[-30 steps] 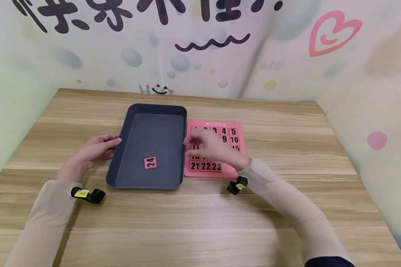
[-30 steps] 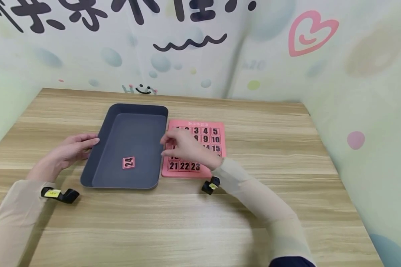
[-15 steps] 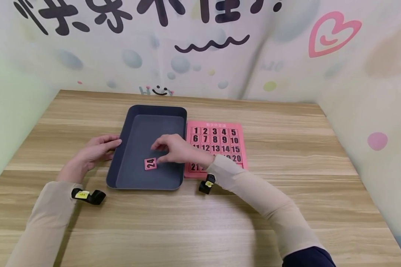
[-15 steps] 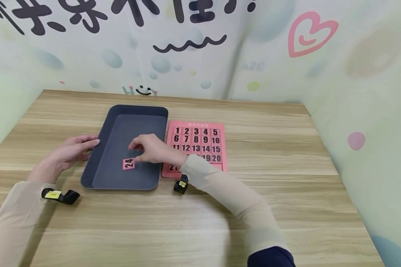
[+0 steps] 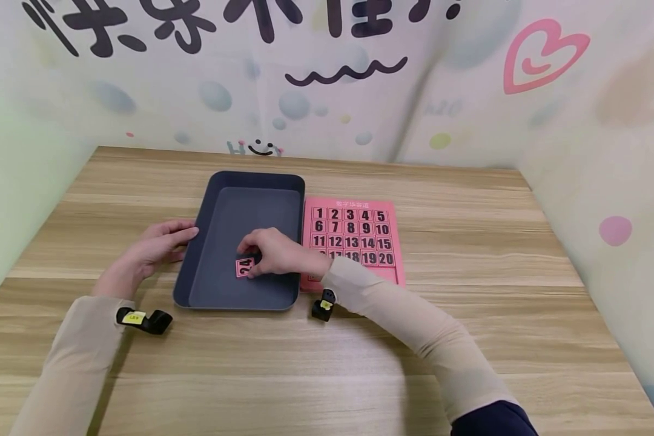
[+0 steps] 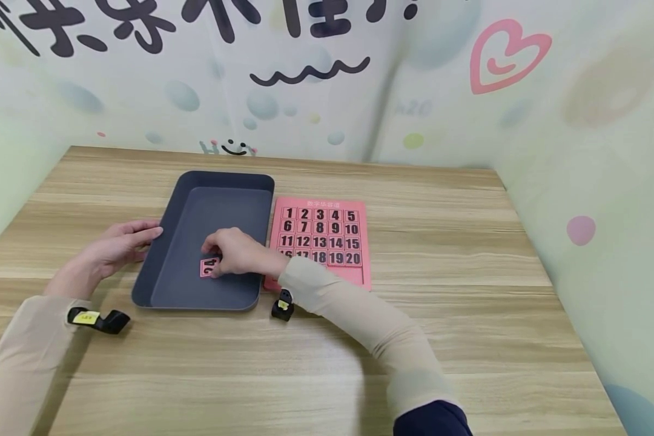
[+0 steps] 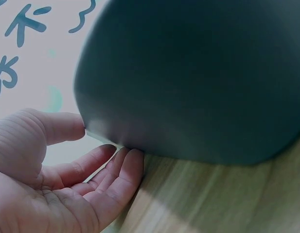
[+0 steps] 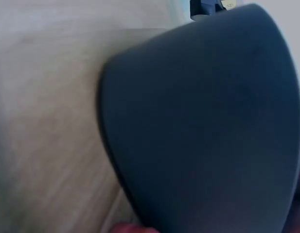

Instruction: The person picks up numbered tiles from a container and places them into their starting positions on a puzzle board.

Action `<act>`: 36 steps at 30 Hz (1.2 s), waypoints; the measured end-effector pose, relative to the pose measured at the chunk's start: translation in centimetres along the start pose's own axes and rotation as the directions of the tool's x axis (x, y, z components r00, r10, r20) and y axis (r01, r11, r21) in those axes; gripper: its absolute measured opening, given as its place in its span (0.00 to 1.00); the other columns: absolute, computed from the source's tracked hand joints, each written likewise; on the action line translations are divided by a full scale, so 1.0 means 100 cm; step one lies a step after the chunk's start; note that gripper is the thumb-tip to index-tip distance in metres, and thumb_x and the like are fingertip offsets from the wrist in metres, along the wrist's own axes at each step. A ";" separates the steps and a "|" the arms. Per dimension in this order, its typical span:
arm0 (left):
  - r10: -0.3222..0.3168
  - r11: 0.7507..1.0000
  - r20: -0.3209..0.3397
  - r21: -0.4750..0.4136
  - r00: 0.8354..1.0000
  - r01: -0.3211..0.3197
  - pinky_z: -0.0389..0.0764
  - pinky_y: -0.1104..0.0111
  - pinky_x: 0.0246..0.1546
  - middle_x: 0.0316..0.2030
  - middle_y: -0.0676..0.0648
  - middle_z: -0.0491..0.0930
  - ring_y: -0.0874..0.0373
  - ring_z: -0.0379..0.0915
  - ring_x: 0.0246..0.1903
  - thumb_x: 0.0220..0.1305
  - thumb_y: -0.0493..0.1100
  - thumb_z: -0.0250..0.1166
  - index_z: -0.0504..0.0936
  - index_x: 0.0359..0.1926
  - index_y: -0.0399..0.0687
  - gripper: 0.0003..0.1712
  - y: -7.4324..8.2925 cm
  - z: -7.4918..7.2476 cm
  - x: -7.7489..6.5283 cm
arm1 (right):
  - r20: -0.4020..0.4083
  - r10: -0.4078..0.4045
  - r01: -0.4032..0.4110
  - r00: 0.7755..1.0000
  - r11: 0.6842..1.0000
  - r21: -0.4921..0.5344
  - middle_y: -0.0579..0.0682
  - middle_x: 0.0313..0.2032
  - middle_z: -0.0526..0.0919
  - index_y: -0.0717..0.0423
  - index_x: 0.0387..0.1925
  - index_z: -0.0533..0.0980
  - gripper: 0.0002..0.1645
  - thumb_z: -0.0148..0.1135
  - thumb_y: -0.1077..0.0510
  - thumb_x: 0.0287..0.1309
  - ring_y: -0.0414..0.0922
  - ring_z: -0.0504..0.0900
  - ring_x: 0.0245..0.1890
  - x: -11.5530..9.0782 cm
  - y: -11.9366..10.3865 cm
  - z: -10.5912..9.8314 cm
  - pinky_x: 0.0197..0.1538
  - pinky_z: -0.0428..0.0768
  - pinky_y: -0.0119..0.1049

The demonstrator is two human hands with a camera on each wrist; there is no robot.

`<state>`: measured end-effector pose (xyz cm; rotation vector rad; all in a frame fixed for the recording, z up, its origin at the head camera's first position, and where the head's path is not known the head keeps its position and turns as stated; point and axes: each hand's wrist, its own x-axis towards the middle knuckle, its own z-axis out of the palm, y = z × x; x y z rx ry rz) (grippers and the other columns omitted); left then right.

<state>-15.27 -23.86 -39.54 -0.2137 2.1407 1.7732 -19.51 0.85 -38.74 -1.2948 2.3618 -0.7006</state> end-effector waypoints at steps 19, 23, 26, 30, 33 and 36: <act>-0.006 1.000 -0.004 0.020 1.000 0.006 0.76 0.76 0.39 0.36 0.65 0.74 0.73 0.72 0.36 0.70 0.48 0.53 0.52 0.67 0.27 0.36 0.003 0.002 0.001 | -0.022 0.016 -0.018 1.000 0.995 -0.095 0.49 0.36 0.77 0.56 0.39 0.80 0.15 0.73 0.57 0.47 0.41 0.72 0.36 0.002 0.000 0.004 0.39 0.70 0.26; -0.008 1.000 0.004 0.015 1.000 0.008 0.76 0.76 0.38 0.35 0.65 0.74 0.73 0.72 0.36 0.70 0.47 0.52 0.51 0.68 0.27 0.36 0.003 0.002 0.002 | -0.042 0.016 -0.018 0.999 0.998 -0.066 0.49 0.36 0.77 0.57 0.38 0.79 0.15 0.72 0.58 0.48 0.41 0.72 0.35 -0.003 -0.002 -0.001 0.38 0.70 0.26; -0.004 1.000 0.010 0.020 1.000 0.004 0.76 0.76 0.37 0.35 0.66 0.73 0.74 0.72 0.36 0.71 0.46 0.52 0.50 0.68 0.27 0.36 0.003 0.001 0.003 | -0.072 0.012 -0.016 0.997 0.999 -0.050 0.49 0.36 0.77 0.58 0.38 0.78 0.15 0.72 0.58 0.47 0.42 0.73 0.35 -0.010 -0.004 -0.007 0.37 0.70 0.26; -0.004 1.000 0.007 0.016 1.000 0.004 0.76 0.76 0.37 0.35 0.66 0.74 0.73 0.72 0.35 0.70 0.46 0.52 0.52 0.67 0.28 0.34 0.002 0.001 0.003 | -0.109 0.021 -0.024 0.994 0.999 -0.023 0.49 0.35 0.77 0.58 0.37 0.77 0.16 0.72 0.58 0.46 0.44 0.75 0.37 -0.023 -0.003 -0.017 0.39 0.71 0.26; -0.006 1.000 0.000 0.007 1.000 0.006 0.76 0.77 0.37 0.35 0.65 0.75 0.73 0.72 0.36 0.70 0.46 0.53 0.55 0.66 0.29 0.32 0.001 0.001 0.002 | -0.127 0.039 -0.038 0.991 0.999 0.007 0.49 0.35 0.78 0.58 0.37 0.77 0.16 0.73 0.59 0.46 0.43 0.75 0.37 -0.035 -0.001 -0.024 0.41 0.72 0.26; -0.007 1.000 0.000 0.009 1.000 0.007 0.76 0.77 0.38 0.35 0.65 0.74 0.73 0.72 0.36 0.70 0.46 0.53 0.55 0.66 0.29 0.33 0.001 0.001 0.001 | -0.150 0.049 -0.044 0.987 0.998 0.035 0.48 0.35 0.78 0.58 0.38 0.77 0.16 0.72 0.59 0.46 0.42 0.75 0.37 -0.048 0.003 -0.031 0.41 0.73 0.26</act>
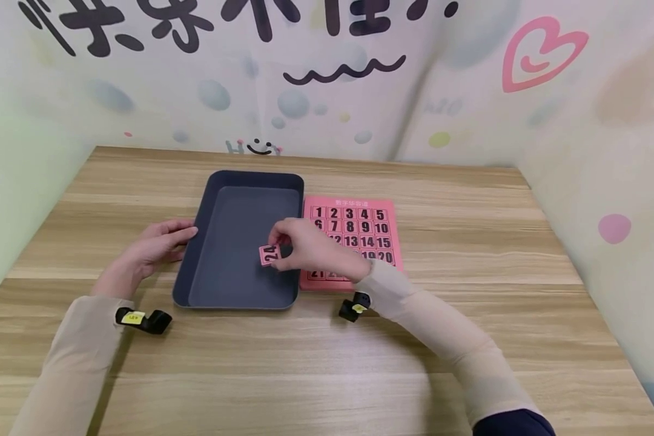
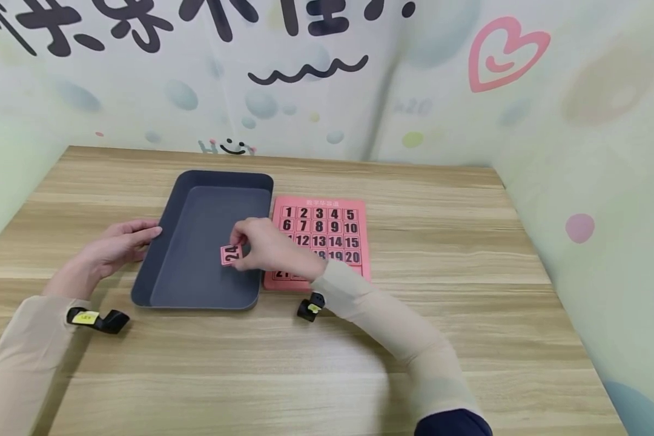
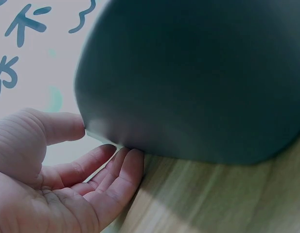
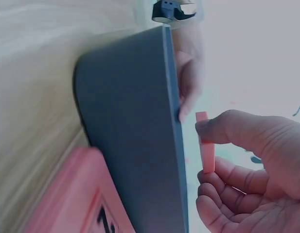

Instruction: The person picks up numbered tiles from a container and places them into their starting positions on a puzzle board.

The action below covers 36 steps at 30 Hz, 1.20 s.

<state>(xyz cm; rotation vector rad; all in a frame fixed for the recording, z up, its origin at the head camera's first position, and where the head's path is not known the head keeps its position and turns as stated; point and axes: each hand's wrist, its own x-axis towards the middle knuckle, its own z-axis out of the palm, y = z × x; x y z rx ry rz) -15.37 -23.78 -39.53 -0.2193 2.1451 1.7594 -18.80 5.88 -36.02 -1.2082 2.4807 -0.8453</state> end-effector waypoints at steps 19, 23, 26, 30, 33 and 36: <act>-0.005 1.000 -0.005 0.025 1.000 0.005 0.76 0.76 0.39 0.37 0.65 0.73 0.73 0.71 0.37 0.69 0.50 0.54 0.52 0.67 0.28 0.38 -0.001 0.000 -0.002 | -0.212 0.013 -0.017 0.977 1.000 -0.017 0.49 0.30 0.78 0.61 0.32 0.77 0.15 0.73 0.62 0.41 0.44 0.75 0.32 -0.073 0.053 -0.030 0.38 0.76 0.35; -0.008 1.000 -0.008 0.029 1.000 0.009 0.76 0.76 0.39 0.37 0.65 0.73 0.74 0.71 0.37 0.69 0.50 0.54 0.52 0.67 0.28 0.38 0.000 0.000 -0.001 | -0.231 0.029 -0.042 0.973 0.998 -0.050 0.49 0.28 0.77 0.62 0.31 0.77 0.15 0.74 0.61 0.41 0.44 0.73 0.30 -0.087 0.066 -0.028 0.35 0.74 0.35; -0.010 1.000 -0.010 0.029 1.000 0.010 0.76 0.76 0.39 0.36 0.65 0.73 0.74 0.71 0.36 0.69 0.50 0.54 0.52 0.67 0.28 0.38 0.000 0.000 -0.001 | -0.223 0.050 -0.065 0.974 0.996 -0.062 0.48 0.27 0.77 0.62 0.31 0.78 0.15 0.74 0.60 0.40 0.44 0.72 0.28 -0.094 0.074 -0.026 0.33 0.73 0.34; -0.012 0.999 -0.011 0.030 1.000 0.012 0.76 0.76 0.38 0.36 0.65 0.73 0.73 0.71 0.36 0.69 0.50 0.54 0.53 0.67 0.28 0.37 0.000 0.000 -0.001 | -0.211 0.056 -0.074 0.976 0.994 -0.077 0.46 0.25 0.77 0.61 0.31 0.77 0.16 0.75 0.59 0.40 0.43 0.72 0.26 -0.100 0.082 -0.023 0.31 0.73 0.33; -0.014 0.999 -0.013 0.030 1.000 0.014 0.76 0.76 0.38 0.36 0.65 0.73 0.73 0.71 0.36 0.69 0.50 0.55 0.54 0.66 0.29 0.37 0.000 0.001 -0.001 | -0.201 0.044 -0.063 0.979 0.994 -0.090 0.47 0.26 0.78 0.61 0.35 0.79 0.18 0.75 0.59 0.41 0.43 0.72 0.26 -0.102 0.084 -0.021 0.31 0.73 0.33; -0.013 0.999 -0.013 0.034 1.000 0.013 0.76 0.76 0.38 0.36 0.65 0.73 0.73 0.71 0.36 0.69 0.50 0.54 0.54 0.66 0.28 0.37 0.000 0.000 -0.001 | -0.188 0.041 -0.061 0.981 0.993 -0.099 0.47 0.31 0.80 0.61 0.40 0.80 0.20 0.75 0.58 0.42 0.41 0.73 0.27 -0.103 0.085 -0.020 0.32 0.73 0.33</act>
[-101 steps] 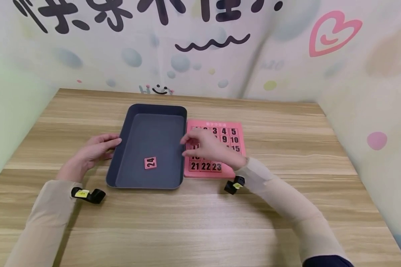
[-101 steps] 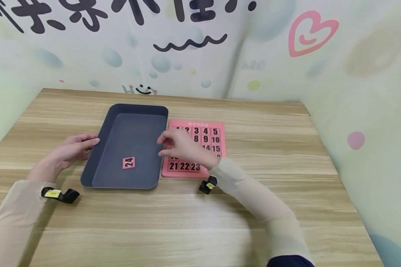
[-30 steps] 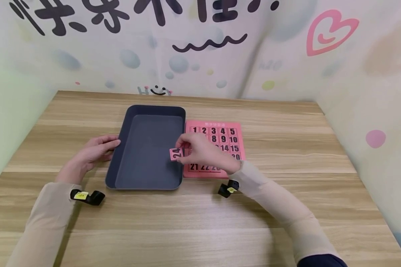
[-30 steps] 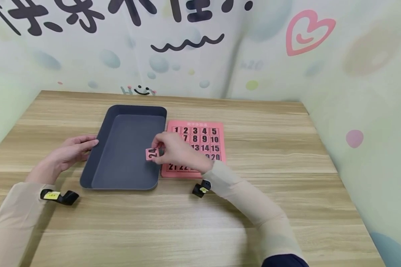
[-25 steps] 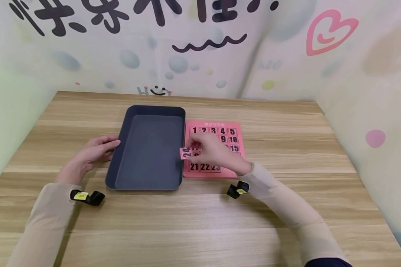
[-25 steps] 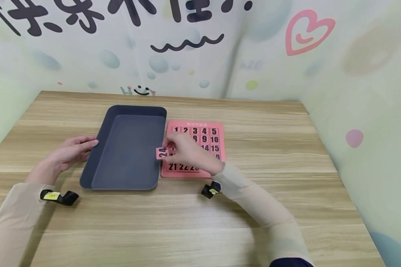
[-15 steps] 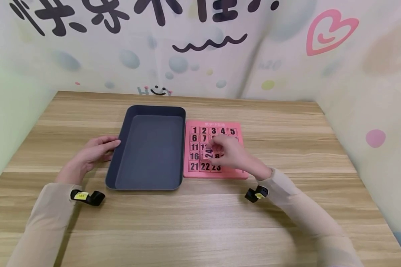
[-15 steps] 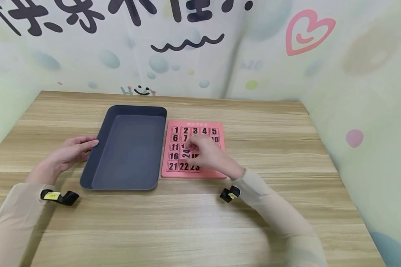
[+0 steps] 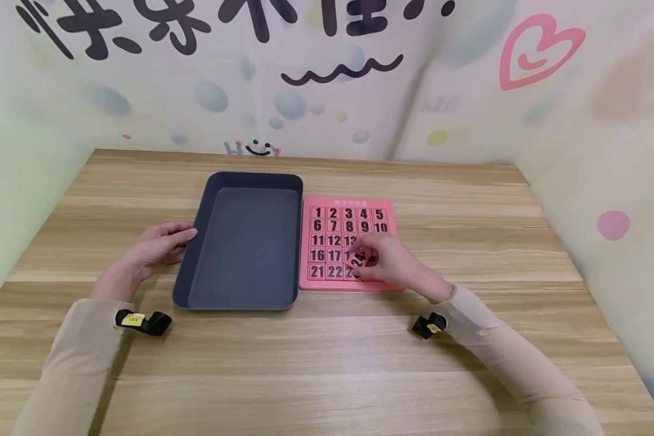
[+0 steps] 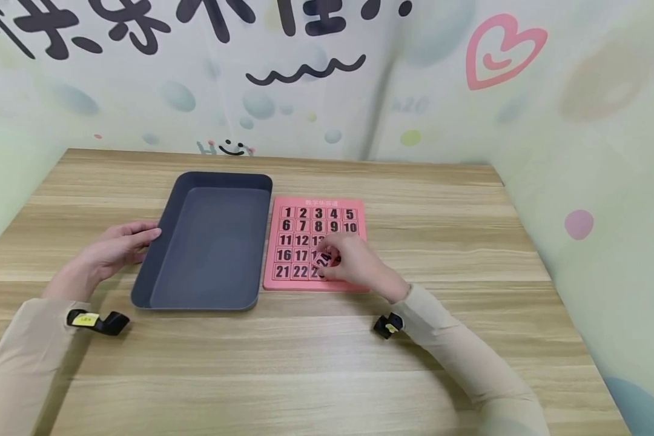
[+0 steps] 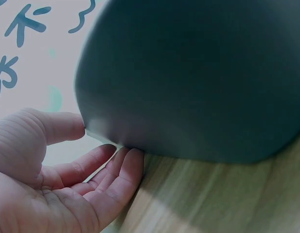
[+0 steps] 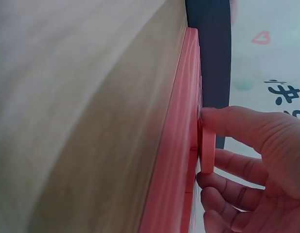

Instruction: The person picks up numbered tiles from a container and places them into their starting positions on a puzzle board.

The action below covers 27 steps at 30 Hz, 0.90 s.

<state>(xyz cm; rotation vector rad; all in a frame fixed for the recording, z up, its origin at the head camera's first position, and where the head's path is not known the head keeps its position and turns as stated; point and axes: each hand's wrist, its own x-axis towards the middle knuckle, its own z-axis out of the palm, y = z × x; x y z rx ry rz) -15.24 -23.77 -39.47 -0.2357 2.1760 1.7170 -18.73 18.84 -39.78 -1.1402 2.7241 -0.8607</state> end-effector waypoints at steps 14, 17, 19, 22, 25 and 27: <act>0.003 1.000 0.000 -0.008 1.000 -0.003 0.76 0.77 0.39 0.37 0.65 0.73 0.74 0.71 0.37 0.69 0.50 0.54 0.53 0.67 0.28 0.38 0.001 0.002 0.000 | 0.054 -0.015 0.017 0.998 1.000 -0.026 0.48 0.29 0.77 0.61 0.39 0.80 0.17 0.73 0.60 0.45 0.43 0.71 0.29 -0.005 0.001 -0.004 0.35 0.71 0.35; 0.003 1.000 0.004 -0.005 1.000 -0.003 0.76 0.77 0.39 0.37 0.65 0.72 0.74 0.70 0.37 0.69 0.50 0.54 0.52 0.67 0.28 0.38 0.000 0.002 0.000 | 0.039 0.021 -0.019 0.999 0.999 -0.043 0.49 0.30 0.77 0.61 0.37 0.80 0.17 0.74 0.59 0.43 0.43 0.71 0.30 -0.008 0.000 -0.005 0.34 0.71 0.34; 0.005 1.000 0.009 -0.006 1.000 -0.004 0.76 0.77 0.39 0.37 0.65 0.72 0.74 0.71 0.37 0.69 0.50 0.54 0.52 0.68 0.28 0.39 0.000 0.002 0.000 | 0.029 0.045 -0.043 0.999 0.998 -0.053 0.48 0.29 0.75 0.60 0.35 0.80 0.17 0.75 0.59 0.42 0.43 0.70 0.29 -0.011 0.000 -0.007 0.33 0.71 0.33; 0.006 1.000 0.010 -0.012 1.000 -0.006 0.76 0.77 0.39 0.37 0.65 0.73 0.74 0.71 0.37 0.69 0.49 0.54 0.52 0.67 0.27 0.38 0.000 0.001 -0.001 | 0.029 0.066 -0.064 0.997 0.997 -0.046 0.46 0.25 0.73 0.60 0.31 0.78 0.16 0.76 0.60 0.40 0.41 0.69 0.26 -0.017 -0.001 -0.011 0.30 0.71 0.32; 0.009 1.000 0.008 -0.015 1.000 -0.008 0.76 0.77 0.39 0.36 0.65 0.73 0.74 0.71 0.37 0.69 0.49 0.54 0.52 0.67 0.28 0.38 0.000 0.000 0.000 | 0.043 0.075 -0.074 0.996 0.997 -0.030 0.45 0.23 0.74 0.60 0.30 0.78 0.15 0.76 0.61 0.38 0.40 0.70 0.24 -0.021 -0.002 -0.013 0.29 0.72 0.31; 0.008 1.000 0.007 -0.015 1.000 -0.008 0.76 0.77 0.39 0.36 0.65 0.73 0.74 0.71 0.37 0.69 0.49 0.54 0.52 0.67 0.28 0.38 0.000 0.000 0.000 | 0.049 0.075 -0.074 0.996 0.997 -0.024 0.45 0.22 0.75 0.61 0.30 0.79 0.15 0.75 0.62 0.38 0.39 0.70 0.24 -0.023 -0.002 -0.014 0.28 0.73 0.31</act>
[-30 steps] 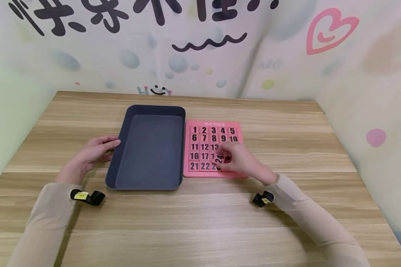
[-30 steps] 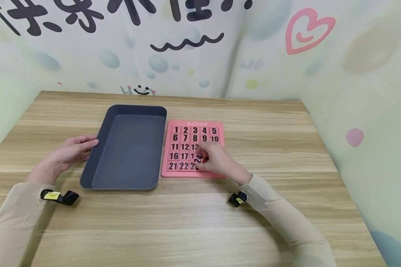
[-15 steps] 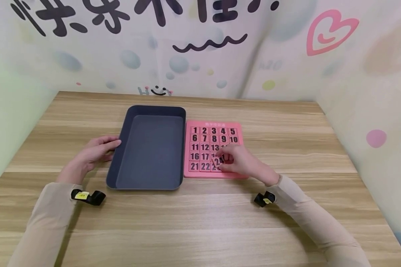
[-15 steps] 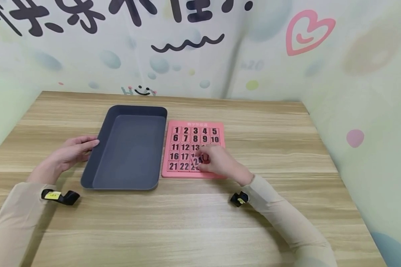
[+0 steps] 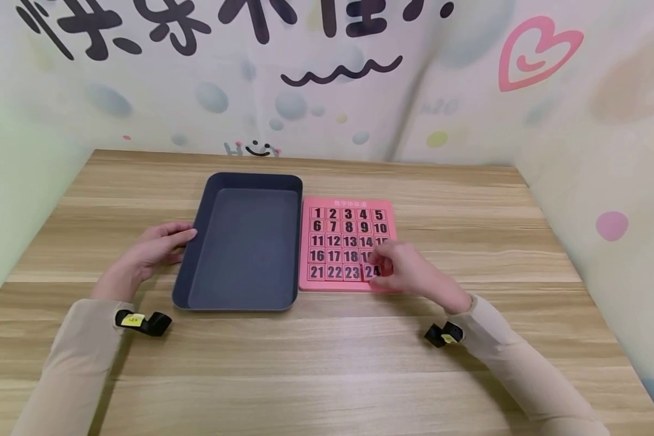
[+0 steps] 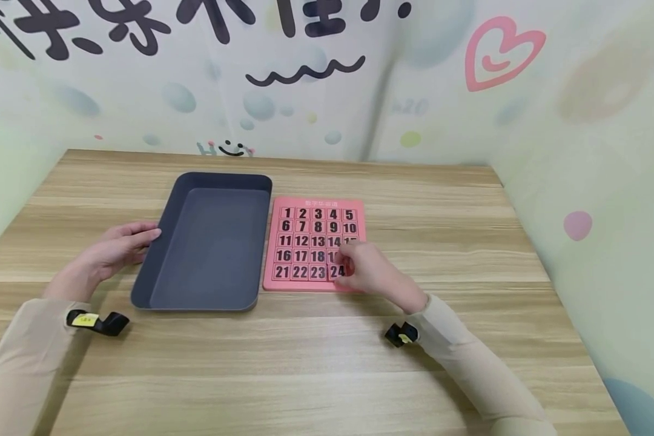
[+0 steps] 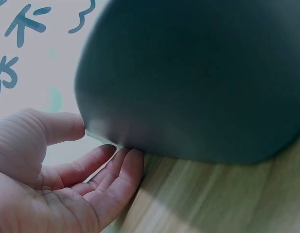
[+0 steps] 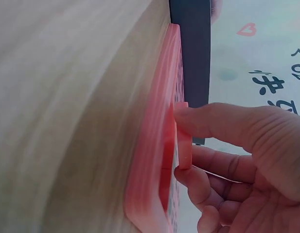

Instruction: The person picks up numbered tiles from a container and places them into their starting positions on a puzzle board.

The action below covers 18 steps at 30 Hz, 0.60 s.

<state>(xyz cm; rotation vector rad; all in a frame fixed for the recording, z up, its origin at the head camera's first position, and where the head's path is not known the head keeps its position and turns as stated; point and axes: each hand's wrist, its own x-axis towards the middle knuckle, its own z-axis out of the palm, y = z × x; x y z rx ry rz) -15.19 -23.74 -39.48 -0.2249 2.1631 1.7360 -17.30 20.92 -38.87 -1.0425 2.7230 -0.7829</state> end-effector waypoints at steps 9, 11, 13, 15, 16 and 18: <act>-0.001 1.000 0.003 -0.006 1.000 0.001 0.76 0.76 0.39 0.37 0.64 0.73 0.73 0.71 0.37 0.69 0.49 0.54 0.53 0.67 0.28 0.37 0.000 0.002 -0.001 | -0.040 -0.024 0.023 0.999 1.000 -0.013 0.47 0.24 0.76 0.61 0.30 0.79 0.16 0.77 0.64 0.35 0.40 0.71 0.24 -0.002 0.002 0.006 0.28 0.74 0.29; 0.001 1.000 0.003 -0.009 1.000 -0.001 0.76 0.77 0.39 0.37 0.64 0.73 0.73 0.71 0.37 0.69 0.49 0.54 0.53 0.67 0.28 0.37 0.000 0.002 -0.001 | -0.052 -0.022 0.022 0.998 1.000 0.006 0.47 0.25 0.76 0.62 0.30 0.79 0.16 0.77 0.65 0.35 0.40 0.72 0.25 -0.002 0.003 0.008 0.28 0.74 0.29; 0.003 1.000 0.002 -0.009 1.000 -0.003 0.76 0.77 0.39 0.37 0.64 0.73 0.73 0.71 0.37 0.69 0.49 0.54 0.53 0.66 0.28 0.37 0.000 0.002 -0.001 | -0.065 -0.013 0.015 0.998 0.999 0.031 0.48 0.25 0.75 0.62 0.30 0.79 0.16 0.76 0.66 0.36 0.41 0.72 0.25 -0.004 0.003 0.010 0.28 0.75 0.30; 0.004 1.000 0.002 -0.009 1.000 -0.004 0.76 0.77 0.39 0.37 0.65 0.73 0.73 0.71 0.37 0.69 0.49 0.54 0.53 0.66 0.27 0.37 0.000 0.001 -0.001 | -0.078 -0.008 0.012 0.997 0.999 0.048 0.49 0.26 0.75 0.63 0.31 0.79 0.15 0.75 0.66 0.38 0.42 0.73 0.25 -0.005 0.003 0.013 0.28 0.75 0.30; 0.004 1.000 0.001 -0.007 1.000 -0.003 0.76 0.77 0.39 0.37 0.65 0.73 0.73 0.71 0.37 0.69 0.49 0.54 0.53 0.67 0.27 0.37 0.000 0.001 -0.001 | -0.083 -0.007 0.012 0.997 0.998 0.056 0.49 0.26 0.75 0.63 0.31 0.79 0.14 0.75 0.66 0.39 0.42 0.73 0.26 -0.006 0.002 0.014 0.29 0.76 0.30; 0.002 1.000 0.001 -0.003 1.000 -0.002 0.76 0.77 0.39 0.37 0.65 0.73 0.73 0.71 0.37 0.69 0.49 0.54 0.52 0.67 0.27 0.37 0.001 0.002 -0.001 | -0.093 -0.014 0.019 0.996 0.998 0.055 0.50 0.27 0.75 0.63 0.31 0.79 0.13 0.74 0.65 0.41 0.42 0.73 0.26 -0.007 0.002 0.015 0.29 0.76 0.31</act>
